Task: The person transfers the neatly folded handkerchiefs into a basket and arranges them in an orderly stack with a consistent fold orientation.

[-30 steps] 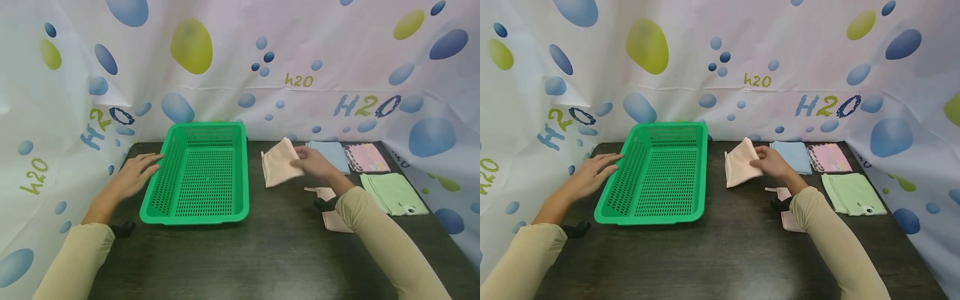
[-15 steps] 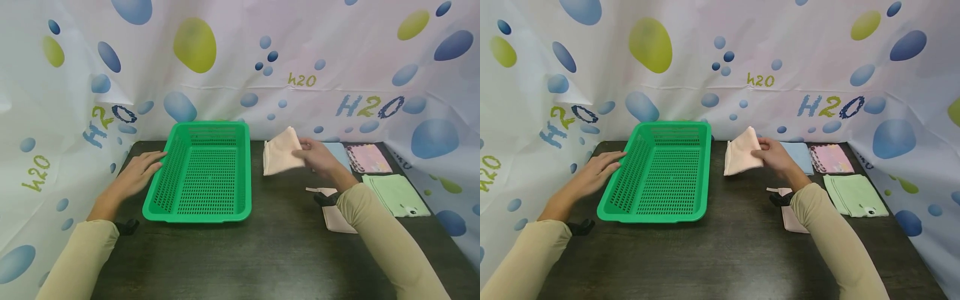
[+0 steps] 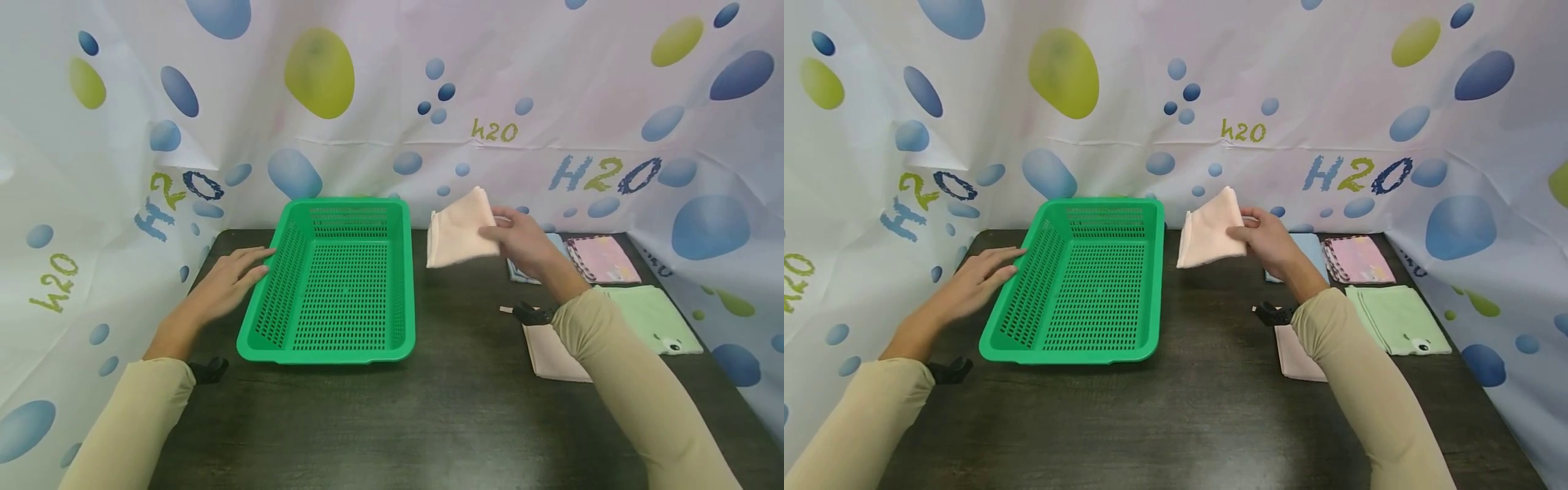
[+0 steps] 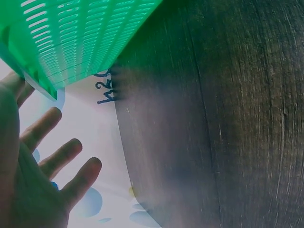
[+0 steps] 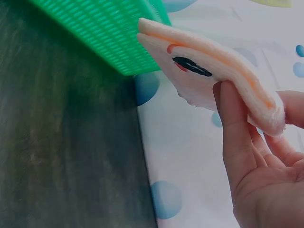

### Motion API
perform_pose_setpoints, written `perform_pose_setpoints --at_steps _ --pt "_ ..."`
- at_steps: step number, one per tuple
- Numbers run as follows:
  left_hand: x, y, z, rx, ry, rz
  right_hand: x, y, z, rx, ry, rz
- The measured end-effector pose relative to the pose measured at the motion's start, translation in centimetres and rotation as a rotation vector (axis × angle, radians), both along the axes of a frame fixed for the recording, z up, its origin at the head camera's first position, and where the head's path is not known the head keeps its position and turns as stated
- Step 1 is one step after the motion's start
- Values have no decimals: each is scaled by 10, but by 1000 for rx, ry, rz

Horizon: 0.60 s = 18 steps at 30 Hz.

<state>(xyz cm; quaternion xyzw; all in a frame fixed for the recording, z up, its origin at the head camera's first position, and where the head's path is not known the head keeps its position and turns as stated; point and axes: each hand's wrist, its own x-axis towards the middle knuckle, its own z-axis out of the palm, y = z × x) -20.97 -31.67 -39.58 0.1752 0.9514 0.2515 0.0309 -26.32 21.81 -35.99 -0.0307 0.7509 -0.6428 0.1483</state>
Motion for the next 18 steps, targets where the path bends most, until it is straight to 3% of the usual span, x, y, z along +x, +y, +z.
perform_pose_setpoints --at_steps 9,18 --pt "-5 -6 -5 39 14 -17 -6 -14 28 -39 43 -1" --pt "-4 -6 -5 59 4 -27 -8 -30 43 -87 45 21"
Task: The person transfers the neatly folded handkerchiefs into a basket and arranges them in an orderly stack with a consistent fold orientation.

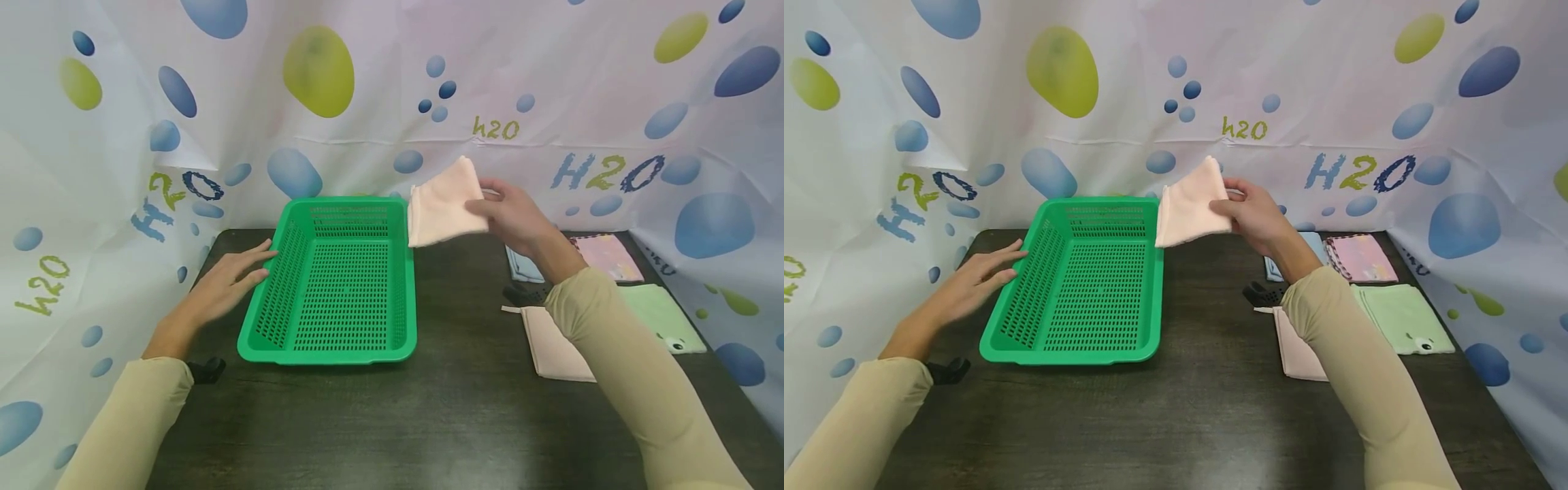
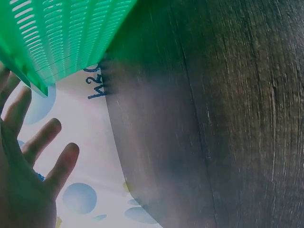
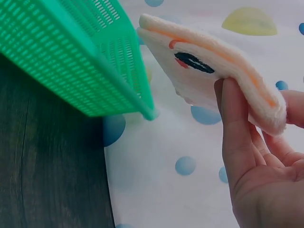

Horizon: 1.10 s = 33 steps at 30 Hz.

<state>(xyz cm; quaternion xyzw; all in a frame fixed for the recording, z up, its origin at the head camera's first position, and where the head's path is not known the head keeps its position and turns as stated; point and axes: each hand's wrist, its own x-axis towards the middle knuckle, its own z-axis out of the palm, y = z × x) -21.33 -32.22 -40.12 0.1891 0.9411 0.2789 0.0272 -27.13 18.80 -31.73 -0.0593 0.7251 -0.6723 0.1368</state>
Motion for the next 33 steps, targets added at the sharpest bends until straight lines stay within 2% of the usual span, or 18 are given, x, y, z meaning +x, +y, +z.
perform_pose_setpoints --at_steps 14,24,33 --pt "3 3 5 -88 2 23 -6 -29 17 -15 12 38" --pt "3 5 9 -73 -3 17 -8 -57 28 -127 -8 62" --pt "4 5 9 -72 -13 13 -14 -78 25 -224 -38 71"
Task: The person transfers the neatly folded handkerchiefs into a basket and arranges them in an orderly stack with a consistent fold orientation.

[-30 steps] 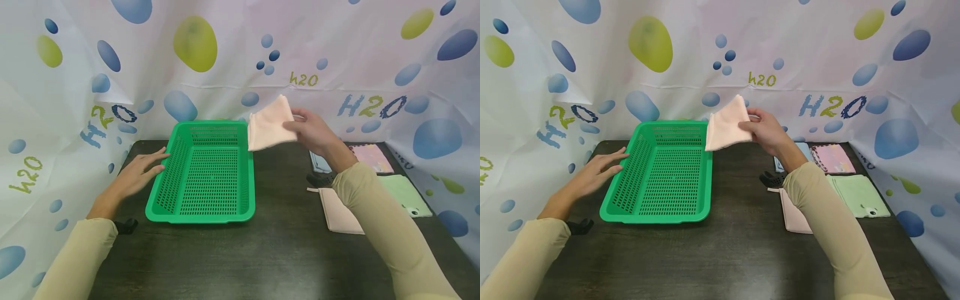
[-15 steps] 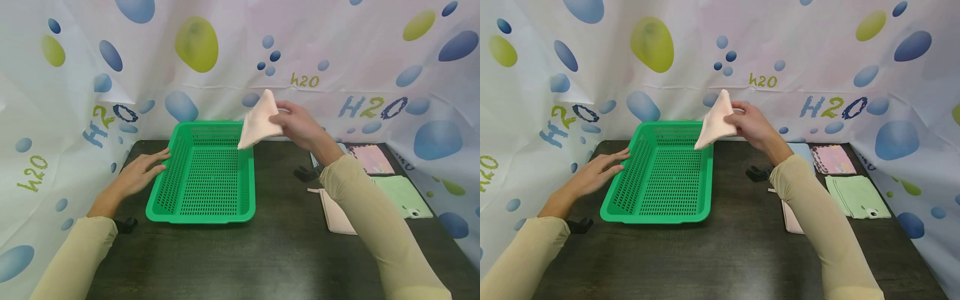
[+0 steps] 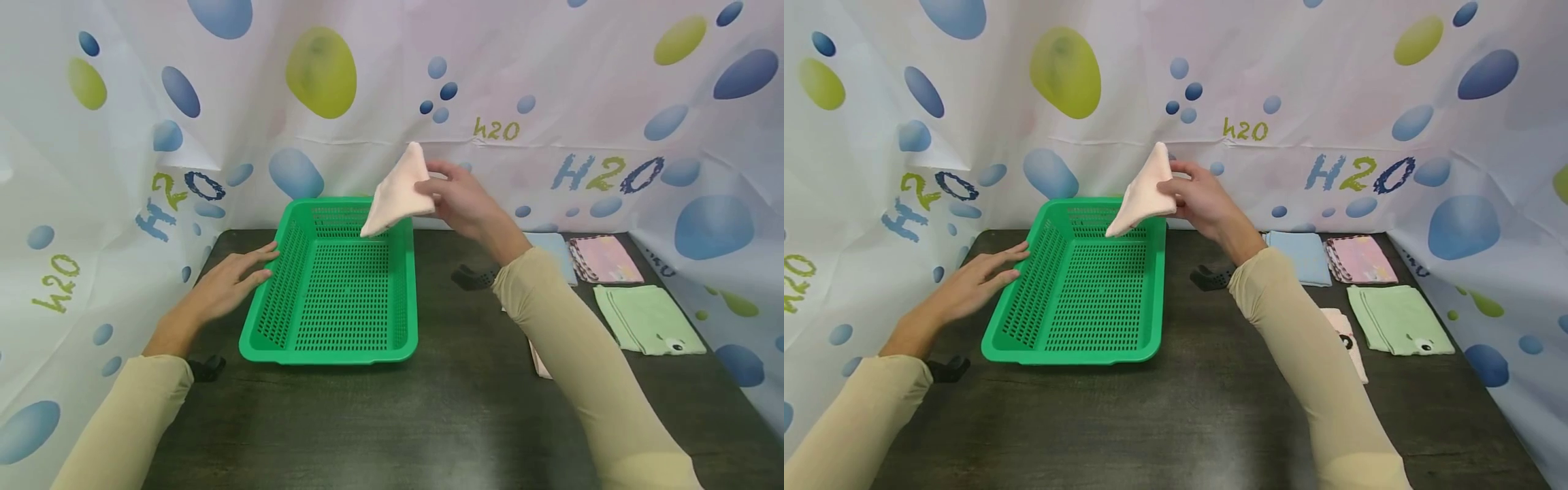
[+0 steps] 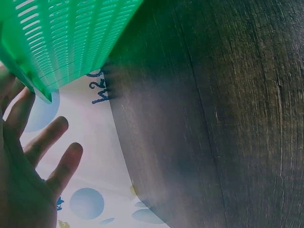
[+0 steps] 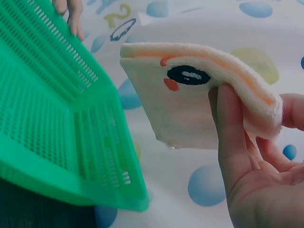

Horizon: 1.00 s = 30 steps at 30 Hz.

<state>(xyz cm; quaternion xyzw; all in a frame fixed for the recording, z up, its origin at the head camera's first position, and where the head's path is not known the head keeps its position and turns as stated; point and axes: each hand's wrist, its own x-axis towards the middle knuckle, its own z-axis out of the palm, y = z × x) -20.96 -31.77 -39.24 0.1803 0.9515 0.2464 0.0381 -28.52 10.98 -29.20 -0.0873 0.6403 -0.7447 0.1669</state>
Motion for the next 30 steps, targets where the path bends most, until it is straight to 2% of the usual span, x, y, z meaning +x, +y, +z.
perform_pose_setpoints --at_steps 11,19,30 --pt "-1 1 -2 3 -1 -3 -3 -27 -6 -60 -66 -47" --pt "4 -2 -1 13 -11 9 -6 -57 -15 -104 -109 -25" --pt "1 1 -2 22 -12 10 -9 -80 -30 -184 -145 -107"
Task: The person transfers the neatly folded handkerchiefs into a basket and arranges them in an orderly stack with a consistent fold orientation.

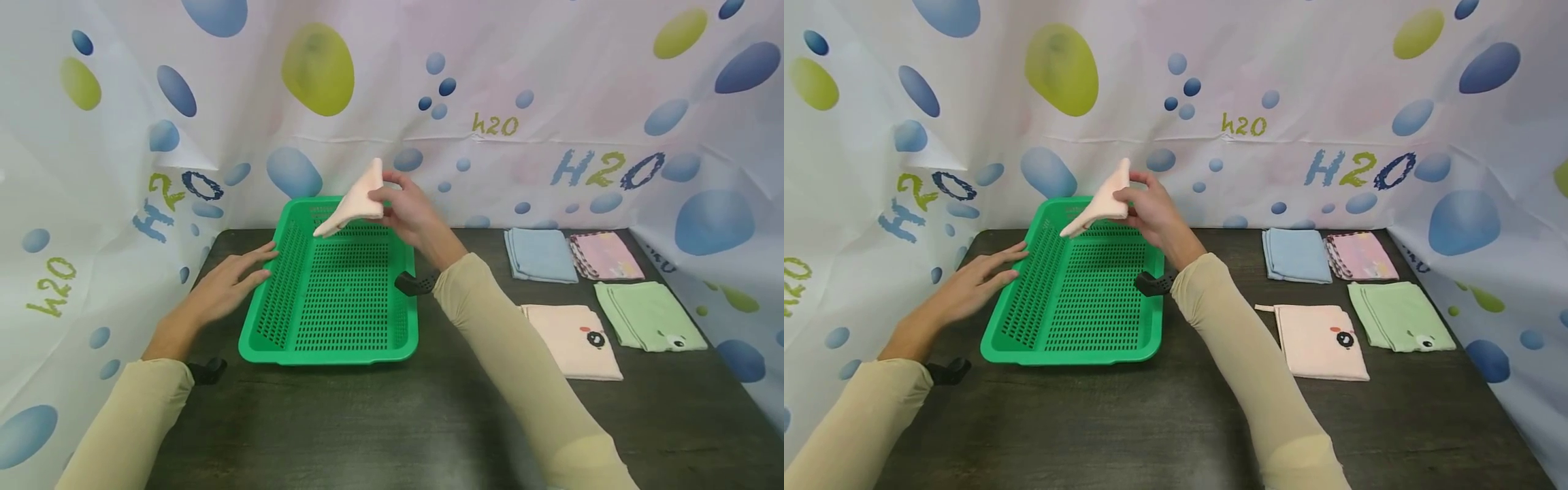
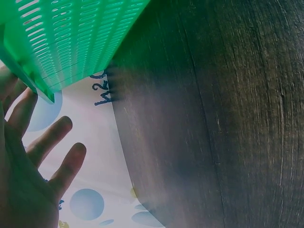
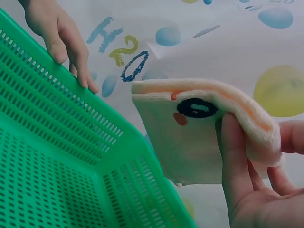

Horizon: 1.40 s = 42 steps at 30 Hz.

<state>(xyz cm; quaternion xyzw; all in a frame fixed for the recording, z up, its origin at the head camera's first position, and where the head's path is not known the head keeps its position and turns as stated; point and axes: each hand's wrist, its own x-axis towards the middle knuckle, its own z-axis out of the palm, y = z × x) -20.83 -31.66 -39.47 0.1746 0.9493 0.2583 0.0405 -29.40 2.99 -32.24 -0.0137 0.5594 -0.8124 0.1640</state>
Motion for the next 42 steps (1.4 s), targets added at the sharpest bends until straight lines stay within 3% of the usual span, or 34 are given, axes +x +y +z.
perform_pose_setpoints --at_steps 12,25,34,42 --pt "0 -2 0 -16 -7 -6 3 -31 -13 -2 -62 -15" --pt "-1 -2 0 -11 -21 4 5 -40 -24 116 -98 -28" --pt "-3 -1 0 -11 -28 7 5 -53 -31 38 -161 -21" --pt "-7 -1 -2 -5 -32 7 3 -68 -40 69 -186 -31"
